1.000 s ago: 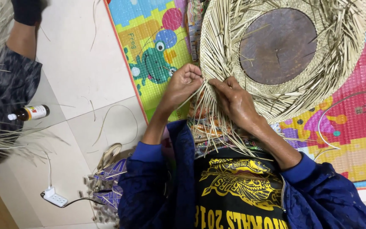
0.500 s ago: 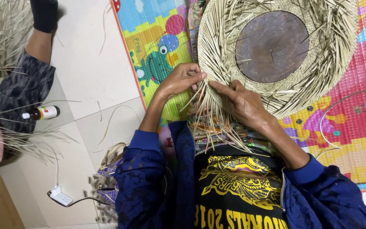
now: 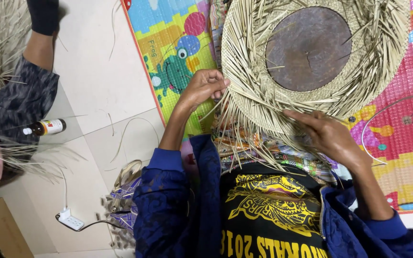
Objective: Weaving the brim of a hat using dried plant fibers
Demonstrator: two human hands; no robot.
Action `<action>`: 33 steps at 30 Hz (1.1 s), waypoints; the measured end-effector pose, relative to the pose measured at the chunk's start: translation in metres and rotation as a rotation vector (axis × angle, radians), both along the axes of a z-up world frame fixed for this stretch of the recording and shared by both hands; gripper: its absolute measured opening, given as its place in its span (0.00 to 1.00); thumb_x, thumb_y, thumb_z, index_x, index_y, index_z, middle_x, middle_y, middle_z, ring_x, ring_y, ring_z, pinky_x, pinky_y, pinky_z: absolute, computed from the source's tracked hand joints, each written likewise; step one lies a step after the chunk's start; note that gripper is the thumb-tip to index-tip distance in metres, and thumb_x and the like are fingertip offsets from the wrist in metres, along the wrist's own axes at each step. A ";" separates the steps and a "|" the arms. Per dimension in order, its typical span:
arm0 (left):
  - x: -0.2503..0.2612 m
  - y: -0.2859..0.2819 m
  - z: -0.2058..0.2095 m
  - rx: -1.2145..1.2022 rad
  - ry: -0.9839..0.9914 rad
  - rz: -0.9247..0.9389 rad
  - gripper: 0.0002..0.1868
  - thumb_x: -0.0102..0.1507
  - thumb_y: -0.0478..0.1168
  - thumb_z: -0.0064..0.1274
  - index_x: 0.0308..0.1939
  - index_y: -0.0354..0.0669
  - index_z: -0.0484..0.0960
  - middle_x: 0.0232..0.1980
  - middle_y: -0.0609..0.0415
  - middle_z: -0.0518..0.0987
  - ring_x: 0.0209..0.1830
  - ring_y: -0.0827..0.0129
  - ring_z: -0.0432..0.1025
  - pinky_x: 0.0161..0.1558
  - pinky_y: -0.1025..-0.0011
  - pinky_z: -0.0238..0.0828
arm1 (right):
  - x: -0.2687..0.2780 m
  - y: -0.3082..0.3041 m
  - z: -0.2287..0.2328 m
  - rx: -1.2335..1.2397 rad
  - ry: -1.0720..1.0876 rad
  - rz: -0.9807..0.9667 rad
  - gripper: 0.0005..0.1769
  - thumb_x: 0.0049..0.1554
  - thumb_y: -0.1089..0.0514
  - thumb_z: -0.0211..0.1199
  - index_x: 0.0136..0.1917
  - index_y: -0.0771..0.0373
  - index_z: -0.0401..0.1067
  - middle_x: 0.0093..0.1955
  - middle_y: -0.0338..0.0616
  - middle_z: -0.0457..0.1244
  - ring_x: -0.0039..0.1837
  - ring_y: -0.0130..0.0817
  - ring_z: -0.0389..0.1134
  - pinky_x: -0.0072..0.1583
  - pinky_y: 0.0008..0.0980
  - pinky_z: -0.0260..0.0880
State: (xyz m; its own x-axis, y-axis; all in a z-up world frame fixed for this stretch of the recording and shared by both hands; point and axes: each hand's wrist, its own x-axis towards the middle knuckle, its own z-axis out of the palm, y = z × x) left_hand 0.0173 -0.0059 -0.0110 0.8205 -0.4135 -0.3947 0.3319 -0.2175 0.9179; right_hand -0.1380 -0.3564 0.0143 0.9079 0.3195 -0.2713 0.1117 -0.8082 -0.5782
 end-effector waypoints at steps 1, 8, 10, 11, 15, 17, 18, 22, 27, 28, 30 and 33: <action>-0.001 -0.001 0.002 0.000 0.004 0.002 0.10 0.62 0.39 0.62 0.33 0.35 0.82 0.23 0.53 0.79 0.17 0.77 0.71 0.19 0.83 0.66 | 0.001 -0.003 0.000 0.000 0.004 0.002 0.33 0.58 0.60 0.60 0.74 0.35 0.68 0.30 0.38 0.58 0.31 0.33 0.59 0.37 0.38 0.67; -0.018 -0.008 0.019 0.198 -0.161 0.012 0.09 0.65 0.43 0.56 0.36 0.42 0.79 0.32 0.52 0.78 0.28 0.70 0.73 0.32 0.73 0.76 | 0.003 -0.009 -0.005 0.908 0.033 -0.651 0.20 0.68 0.60 0.57 0.71 0.51 0.70 0.36 0.29 0.58 0.33 0.19 0.52 0.32 0.19 0.55; -0.019 -0.009 0.020 0.247 -0.236 -0.012 0.11 0.65 0.47 0.55 0.37 0.43 0.78 0.34 0.53 0.78 0.30 0.70 0.73 0.34 0.72 0.76 | 0.010 -0.001 -0.020 0.939 -0.118 -0.641 0.19 0.70 0.60 0.58 0.73 0.48 0.69 0.37 0.28 0.59 0.34 0.17 0.52 0.32 0.18 0.56; -0.018 -0.005 0.015 0.137 -0.193 -0.059 0.11 0.68 0.43 0.54 0.41 0.38 0.78 0.35 0.47 0.78 0.30 0.67 0.73 0.37 0.71 0.75 | 0.016 0.008 -0.033 0.916 -0.254 -0.418 0.20 0.63 0.69 0.61 0.68 0.59 0.72 0.43 0.44 0.64 0.40 0.33 0.61 0.42 0.31 0.63; -0.023 0.001 0.020 -0.004 -0.072 -0.118 0.08 0.69 0.37 0.55 0.44 0.34 0.79 0.36 0.44 0.78 0.34 0.65 0.74 0.43 0.69 0.73 | 0.030 0.072 -0.014 0.609 -0.375 -0.082 0.24 0.56 0.76 0.61 0.63 0.60 0.79 0.41 0.53 0.67 0.41 0.44 0.68 0.46 0.37 0.71; -0.023 0.003 0.020 -0.018 -0.045 -0.117 0.08 0.69 0.37 0.55 0.44 0.34 0.79 0.38 0.45 0.79 0.36 0.66 0.74 0.46 0.68 0.72 | 0.040 0.096 0.013 0.501 -0.393 -0.046 0.24 0.58 0.76 0.59 0.63 0.60 0.79 0.39 0.52 0.66 0.37 0.41 0.67 0.41 0.35 0.71; -0.023 0.004 0.019 -0.034 -0.021 -0.116 0.08 0.68 0.37 0.56 0.45 0.34 0.79 0.39 0.46 0.80 0.39 0.67 0.74 0.49 0.67 0.71 | 0.045 0.107 0.027 0.390 -0.413 -0.009 0.23 0.59 0.75 0.57 0.64 0.60 0.79 0.37 0.51 0.64 0.33 0.38 0.65 0.37 0.32 0.72; -0.023 0.002 0.026 -0.072 0.016 -0.085 0.10 0.67 0.40 0.58 0.45 0.36 0.80 0.40 0.51 0.81 0.40 0.72 0.73 0.51 0.69 0.71 | 0.055 0.115 0.016 0.310 -0.407 -0.001 0.19 0.60 0.71 0.61 0.63 0.60 0.78 0.41 0.53 0.64 0.30 0.33 0.64 0.33 0.35 0.70; -0.025 0.001 0.039 -0.075 0.031 -0.062 0.09 0.66 0.40 0.59 0.43 0.37 0.81 0.36 0.55 0.80 0.38 0.76 0.72 0.47 0.73 0.72 | 0.057 0.118 0.029 0.292 -0.309 -0.026 0.24 0.59 0.73 0.58 0.66 0.58 0.77 0.41 0.51 0.63 0.30 0.39 0.67 0.36 0.40 0.73; -0.024 0.001 0.037 -0.076 0.031 -0.059 0.09 0.66 0.40 0.59 0.43 0.37 0.81 0.36 0.55 0.80 0.38 0.76 0.72 0.47 0.73 0.72 | 0.058 0.118 0.024 0.291 -0.308 -0.023 0.24 0.59 0.73 0.58 0.66 0.58 0.77 0.41 0.51 0.63 0.30 0.39 0.67 0.36 0.40 0.73; -0.023 0.001 0.034 -0.075 0.034 -0.059 0.09 0.67 0.40 0.60 0.44 0.36 0.82 0.35 0.51 0.82 0.36 0.74 0.73 0.45 0.72 0.72 | 0.055 0.119 0.012 0.246 -0.297 -0.038 0.24 0.60 0.72 0.58 0.66 0.56 0.76 0.41 0.48 0.62 0.30 0.38 0.67 0.36 0.39 0.73; -0.025 0.001 0.030 -0.066 0.023 -0.042 0.09 0.66 0.40 0.60 0.43 0.36 0.82 0.34 0.54 0.81 0.36 0.77 0.73 0.44 0.75 0.72 | 0.059 0.123 0.023 0.169 -0.315 -0.025 0.25 0.61 0.71 0.59 0.68 0.54 0.76 0.42 0.49 0.63 0.31 0.35 0.67 0.36 0.37 0.74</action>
State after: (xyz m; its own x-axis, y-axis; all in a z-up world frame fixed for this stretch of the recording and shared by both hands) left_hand -0.0075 -0.0045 0.0190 0.7931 -0.4728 -0.3840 0.3447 -0.1713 0.9229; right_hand -0.0795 -0.2334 0.0376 0.9467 0.3124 0.0783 0.2872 -0.7087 -0.6444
